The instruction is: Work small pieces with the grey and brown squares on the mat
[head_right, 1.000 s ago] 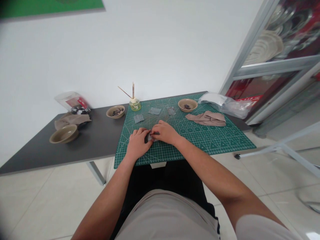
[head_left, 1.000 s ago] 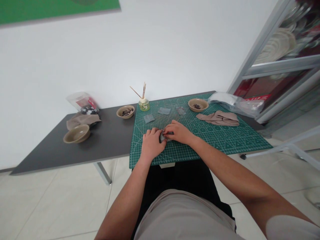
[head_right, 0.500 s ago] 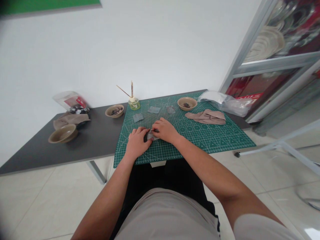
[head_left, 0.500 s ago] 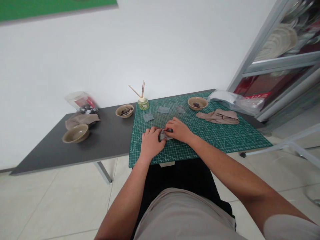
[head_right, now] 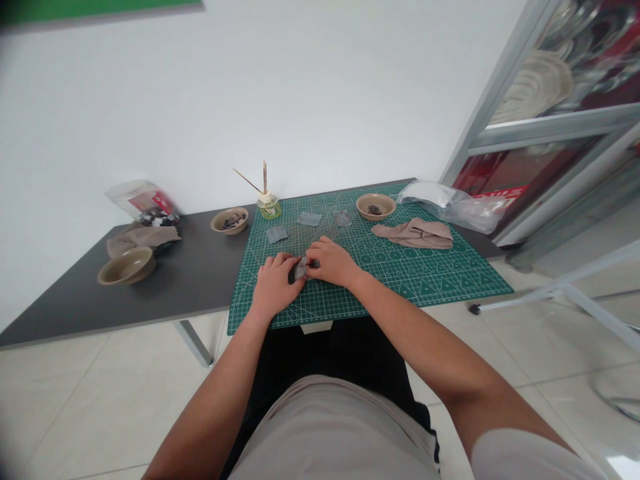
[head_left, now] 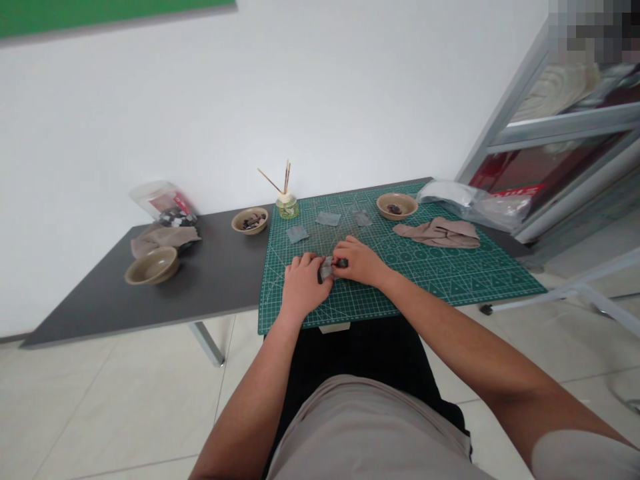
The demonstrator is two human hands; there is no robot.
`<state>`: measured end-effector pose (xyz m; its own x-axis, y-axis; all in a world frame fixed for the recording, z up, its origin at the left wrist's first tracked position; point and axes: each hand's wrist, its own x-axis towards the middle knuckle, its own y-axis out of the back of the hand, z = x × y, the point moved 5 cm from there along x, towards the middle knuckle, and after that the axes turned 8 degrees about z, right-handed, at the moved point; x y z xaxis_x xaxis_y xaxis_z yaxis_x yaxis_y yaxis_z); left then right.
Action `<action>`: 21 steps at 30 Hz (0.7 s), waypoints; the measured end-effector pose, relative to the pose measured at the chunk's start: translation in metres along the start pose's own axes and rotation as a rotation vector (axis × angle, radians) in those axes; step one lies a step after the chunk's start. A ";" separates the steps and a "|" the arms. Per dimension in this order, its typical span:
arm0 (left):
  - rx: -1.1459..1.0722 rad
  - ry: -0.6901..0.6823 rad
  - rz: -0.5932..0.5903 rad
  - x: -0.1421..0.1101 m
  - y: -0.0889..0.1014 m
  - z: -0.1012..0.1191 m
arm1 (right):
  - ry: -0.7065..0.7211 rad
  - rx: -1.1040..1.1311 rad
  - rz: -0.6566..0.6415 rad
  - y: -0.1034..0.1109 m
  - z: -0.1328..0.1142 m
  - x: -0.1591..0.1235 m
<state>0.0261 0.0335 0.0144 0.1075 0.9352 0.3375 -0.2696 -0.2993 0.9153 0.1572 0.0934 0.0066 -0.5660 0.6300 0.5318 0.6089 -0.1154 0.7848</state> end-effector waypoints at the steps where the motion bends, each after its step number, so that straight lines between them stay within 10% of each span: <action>1: -0.001 0.000 0.001 0.000 0.000 0.000 | 0.029 0.032 -0.027 -0.001 -0.001 0.000; 21: -0.040 -0.003 0.024 0.000 -0.002 -0.001 | -0.013 -0.077 0.026 -0.002 0.000 -0.001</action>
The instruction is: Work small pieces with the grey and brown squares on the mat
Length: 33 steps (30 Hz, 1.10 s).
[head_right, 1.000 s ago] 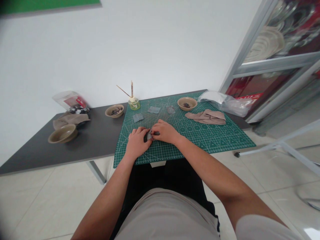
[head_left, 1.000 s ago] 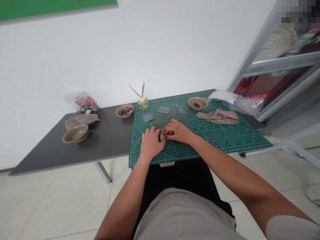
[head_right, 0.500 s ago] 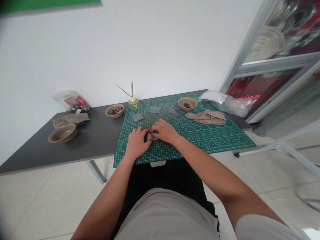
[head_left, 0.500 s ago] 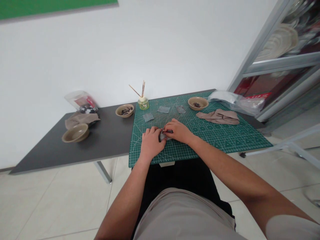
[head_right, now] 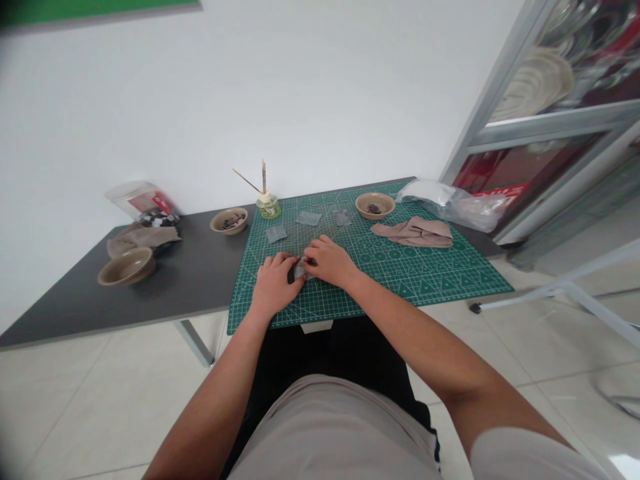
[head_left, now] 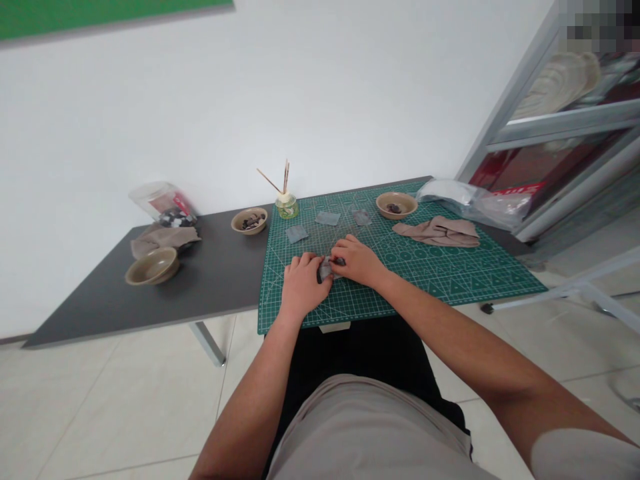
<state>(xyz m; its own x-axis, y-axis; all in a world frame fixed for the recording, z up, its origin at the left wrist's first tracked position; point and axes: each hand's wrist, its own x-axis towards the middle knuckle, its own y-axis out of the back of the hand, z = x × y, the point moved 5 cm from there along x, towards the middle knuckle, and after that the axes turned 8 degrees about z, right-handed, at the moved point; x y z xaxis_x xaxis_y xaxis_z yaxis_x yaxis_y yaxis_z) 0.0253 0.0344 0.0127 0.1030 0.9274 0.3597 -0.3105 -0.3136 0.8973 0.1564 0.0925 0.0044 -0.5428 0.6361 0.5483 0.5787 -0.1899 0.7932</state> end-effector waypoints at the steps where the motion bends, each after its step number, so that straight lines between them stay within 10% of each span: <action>1: 0.005 -0.001 0.001 0.000 0.000 0.000 | -0.011 -0.025 0.009 0.001 0.000 0.000; 33: -0.007 -0.003 -0.015 0.000 0.001 0.001 | 0.027 0.143 -0.052 0.001 -0.001 0.001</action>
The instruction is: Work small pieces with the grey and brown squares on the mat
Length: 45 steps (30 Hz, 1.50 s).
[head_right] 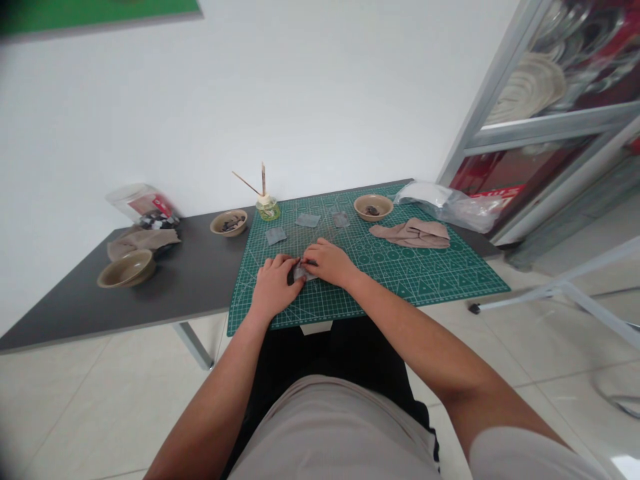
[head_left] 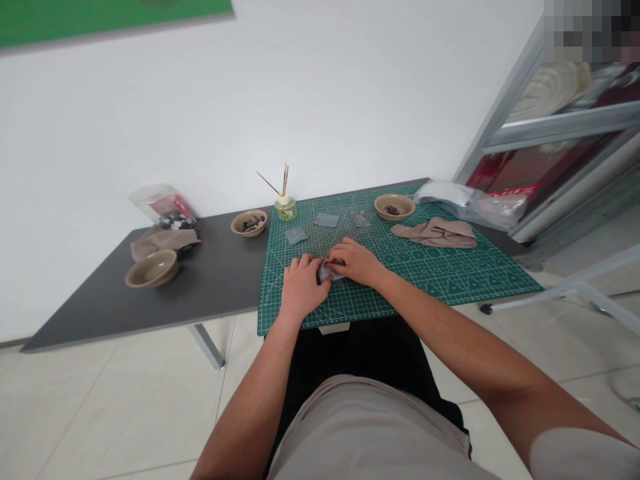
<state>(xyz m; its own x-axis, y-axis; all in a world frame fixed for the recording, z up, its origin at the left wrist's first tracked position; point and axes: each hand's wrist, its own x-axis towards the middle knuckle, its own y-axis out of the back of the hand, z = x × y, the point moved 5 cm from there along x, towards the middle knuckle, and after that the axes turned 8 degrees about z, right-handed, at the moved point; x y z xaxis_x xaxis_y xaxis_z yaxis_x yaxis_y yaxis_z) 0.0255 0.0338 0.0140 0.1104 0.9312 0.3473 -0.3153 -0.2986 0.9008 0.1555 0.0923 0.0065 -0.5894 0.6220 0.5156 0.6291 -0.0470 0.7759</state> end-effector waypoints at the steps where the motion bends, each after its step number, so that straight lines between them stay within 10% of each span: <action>1: -0.002 0.003 0.000 0.000 0.000 0.000 | 0.016 0.029 -0.013 0.000 -0.001 0.000; 17: -0.008 -0.001 0.029 0.000 -0.002 -0.003 | -0.220 0.022 0.177 0.015 0.008 -0.006; 26: -0.089 0.031 0.029 0.003 -0.004 -0.010 | -0.375 -0.183 -0.061 0.009 0.009 -0.016; 33: -0.366 0.048 0.153 0.004 0.001 -0.020 | -0.550 0.200 0.083 0.011 0.013 -0.011; 40: -0.516 0.208 0.211 0.003 0.004 -0.032 | -0.446 0.161 0.288 0.056 0.004 0.014; 45: -0.490 0.197 0.218 0.002 0.006 -0.031 | -0.316 -0.153 0.050 0.053 0.002 0.022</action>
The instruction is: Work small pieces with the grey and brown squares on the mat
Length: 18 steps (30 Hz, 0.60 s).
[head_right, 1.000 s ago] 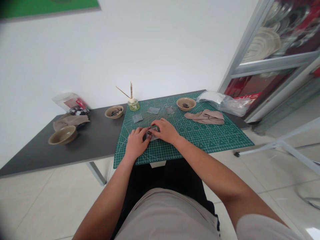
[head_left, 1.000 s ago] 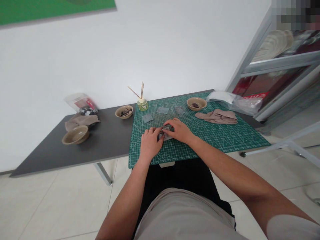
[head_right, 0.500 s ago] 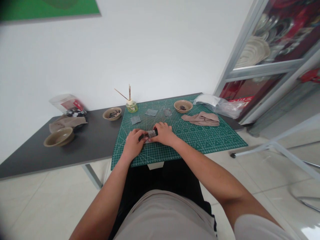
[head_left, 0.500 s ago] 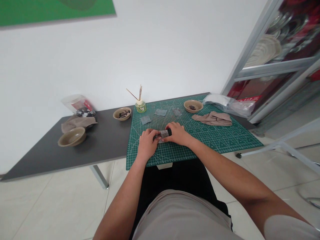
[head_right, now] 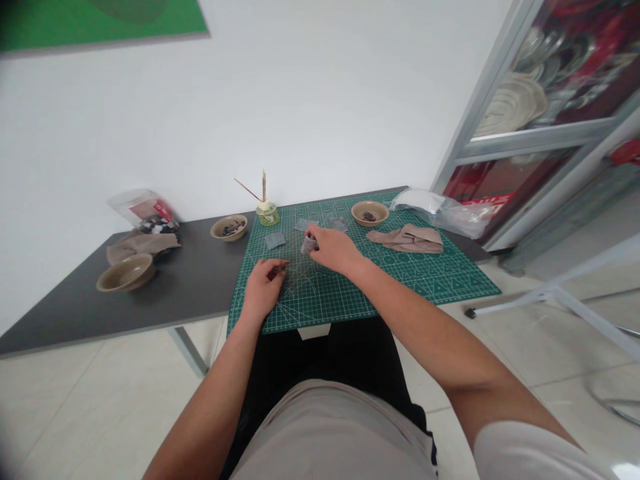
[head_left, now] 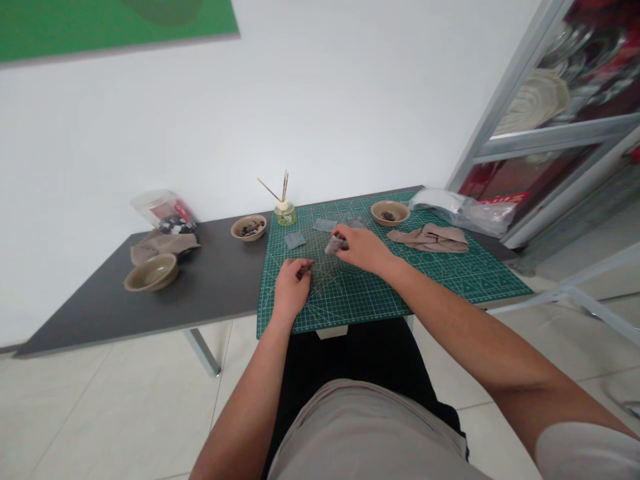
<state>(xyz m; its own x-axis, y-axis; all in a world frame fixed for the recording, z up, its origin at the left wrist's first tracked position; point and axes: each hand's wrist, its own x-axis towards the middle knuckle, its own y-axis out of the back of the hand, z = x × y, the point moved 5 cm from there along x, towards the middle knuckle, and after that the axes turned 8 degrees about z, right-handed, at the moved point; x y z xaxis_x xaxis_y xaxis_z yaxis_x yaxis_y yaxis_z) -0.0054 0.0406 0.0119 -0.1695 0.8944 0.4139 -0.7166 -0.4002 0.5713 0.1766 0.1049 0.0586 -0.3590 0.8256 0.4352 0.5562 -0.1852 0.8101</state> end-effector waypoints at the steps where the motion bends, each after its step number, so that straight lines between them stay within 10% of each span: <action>1: 0.004 0.005 0.006 0.000 0.000 0.000 | 0.006 -0.040 -0.051 -0.005 0.001 -0.001; 18: -0.312 0.241 0.072 0.000 -0.003 -0.020 | -0.032 0.009 0.013 -0.022 -0.003 -0.007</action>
<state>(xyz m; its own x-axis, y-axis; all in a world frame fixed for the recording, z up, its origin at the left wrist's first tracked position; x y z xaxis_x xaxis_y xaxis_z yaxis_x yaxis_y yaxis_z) -0.0167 0.0460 -0.0036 -0.3543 0.9022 0.2461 -0.8616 -0.4172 0.2890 0.1649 0.1013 0.0391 -0.3271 0.8399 0.4330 0.5678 -0.1915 0.8005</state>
